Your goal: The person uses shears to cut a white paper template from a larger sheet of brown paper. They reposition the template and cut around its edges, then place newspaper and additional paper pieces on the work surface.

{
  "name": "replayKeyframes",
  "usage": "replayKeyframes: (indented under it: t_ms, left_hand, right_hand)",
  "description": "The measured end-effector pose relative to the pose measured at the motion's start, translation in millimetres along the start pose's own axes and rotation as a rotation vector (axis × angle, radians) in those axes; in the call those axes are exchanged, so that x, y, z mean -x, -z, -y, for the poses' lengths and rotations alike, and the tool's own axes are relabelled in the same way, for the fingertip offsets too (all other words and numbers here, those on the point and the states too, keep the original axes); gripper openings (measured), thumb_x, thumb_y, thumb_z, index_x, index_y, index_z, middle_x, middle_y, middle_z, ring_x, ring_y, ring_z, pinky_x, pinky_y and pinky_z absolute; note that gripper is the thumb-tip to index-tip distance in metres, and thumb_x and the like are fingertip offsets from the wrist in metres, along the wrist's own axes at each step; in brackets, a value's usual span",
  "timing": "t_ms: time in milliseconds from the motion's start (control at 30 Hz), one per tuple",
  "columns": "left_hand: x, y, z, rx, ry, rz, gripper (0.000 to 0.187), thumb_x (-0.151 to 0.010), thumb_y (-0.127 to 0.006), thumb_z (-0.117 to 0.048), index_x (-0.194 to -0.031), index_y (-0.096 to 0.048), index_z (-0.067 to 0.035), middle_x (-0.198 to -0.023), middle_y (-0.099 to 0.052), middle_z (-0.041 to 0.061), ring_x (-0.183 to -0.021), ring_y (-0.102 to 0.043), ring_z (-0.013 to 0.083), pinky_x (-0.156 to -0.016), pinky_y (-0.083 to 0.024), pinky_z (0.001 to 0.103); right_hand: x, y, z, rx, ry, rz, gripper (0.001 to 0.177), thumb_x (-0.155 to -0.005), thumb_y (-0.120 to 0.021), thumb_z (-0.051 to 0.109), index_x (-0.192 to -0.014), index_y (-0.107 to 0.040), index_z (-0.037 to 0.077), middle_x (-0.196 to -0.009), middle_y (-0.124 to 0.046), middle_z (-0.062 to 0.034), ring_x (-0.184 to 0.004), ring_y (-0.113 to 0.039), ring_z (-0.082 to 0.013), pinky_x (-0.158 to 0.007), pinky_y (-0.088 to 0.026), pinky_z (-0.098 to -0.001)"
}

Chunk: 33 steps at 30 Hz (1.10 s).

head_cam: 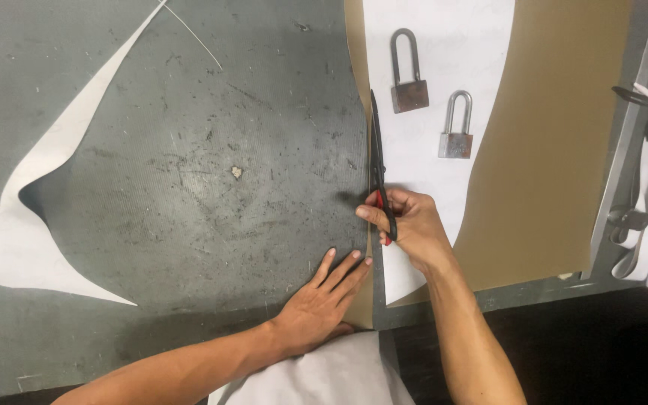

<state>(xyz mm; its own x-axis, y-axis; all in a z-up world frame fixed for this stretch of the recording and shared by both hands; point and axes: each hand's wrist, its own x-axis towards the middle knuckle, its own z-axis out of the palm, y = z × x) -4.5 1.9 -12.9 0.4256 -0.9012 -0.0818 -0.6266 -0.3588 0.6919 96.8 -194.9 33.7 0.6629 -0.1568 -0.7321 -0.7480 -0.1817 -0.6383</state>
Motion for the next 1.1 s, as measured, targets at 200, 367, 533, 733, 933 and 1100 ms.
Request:
replayKeyframes:
  t_ms: [200,367,533,733,933,1100]
  left_hand:
    - [2.7,-3.2,2.3,0.021,-0.042,-0.071,0.09,-0.086,-0.065,-0.048,-0.148,-0.041,0.014,-0.165,-0.024,0.022,-0.156,-0.016,0.0341,-0.125,-0.009,0.058]
    - [4.3,-4.3,5.1,0.022,-0.063,-0.087,0.082,-0.09,-0.064,-0.044,-0.143,-0.043,0.015,-0.165,-0.026,0.024,-0.156,-0.016,0.0357,-0.125,-0.009,0.058]
    - [3.1,-6.7,6.6,-0.03,-0.066,-0.119,0.086,-0.087,-0.062,-0.046,-0.146,-0.043,0.014,-0.164,-0.028,0.021,-0.156,-0.018,0.0341,-0.126,-0.01,0.057]
    - [1.2,2.9,10.3,0.012,-0.115,0.057,0.074,-0.092,-0.06,-0.041,-0.14,-0.045,0.014,-0.166,-0.022,0.025,-0.156,-0.012,0.0383,-0.124,-0.006,0.061]
    - [2.0,8.9,12.8,-0.062,-0.155,0.099,0.073,-0.091,-0.06,-0.034,-0.143,-0.045,0.015,-0.165,-0.019,0.027,-0.155,-0.008,0.0397,-0.122,-0.003,0.061]
    - [2.5,-4.2,13.3,-0.109,-0.168,0.058,0.073,-0.091,-0.059,-0.038,-0.141,-0.048,0.013,-0.164,-0.024,0.026,-0.155,-0.011,0.0397,-0.122,-0.007,0.062]
  right_hand:
    - [-20.8,1.5,14.4,0.054,0.01,-0.002,0.026,-0.08,-0.086,0.021,-0.094,-0.075,0.002,-0.07,-0.068,-0.0019,-0.052,-0.056,-0.0067,-0.046,-0.046,-0.0213]
    - [-22.1,-0.5,19.8,0.085,0.031,-0.021,0.027,-0.079,-0.086,0.021,-0.094,-0.076,0.002,-0.069,-0.067,-0.002,-0.053,-0.055,-0.0068,-0.046,-0.044,-0.0214]
    - [-32.1,-3.5,33.5,0.071,0.026,-0.017,0.026,-0.078,-0.087,0.02,-0.093,-0.076,0.001,-0.069,-0.068,-0.0026,-0.053,-0.056,-0.0067,-0.046,-0.045,-0.0212]
    - [-50.7,-6.5,51.9,0.054,0.016,-0.013,0.027,-0.078,-0.086,0.022,-0.092,-0.076,0.001,-0.068,-0.067,-0.0026,-0.051,-0.055,-0.0068,-0.044,-0.045,-0.0203]
    - [-53.9,-9.9,60.7,0.044,0.034,-0.018,0.03,-0.076,-0.087,0.024,-0.091,-0.075,0.001,-0.068,-0.067,-0.0034,-0.05,-0.057,-0.0074,-0.043,-0.048,-0.0207]
    - [-75.0,-8.0,71.7,0.045,0.06,-0.012,0.031,-0.078,-0.086,0.027,-0.091,-0.075,0.001,-0.067,-0.067,-0.0039,-0.049,-0.058,-0.0079,-0.044,-0.049,-0.0207]
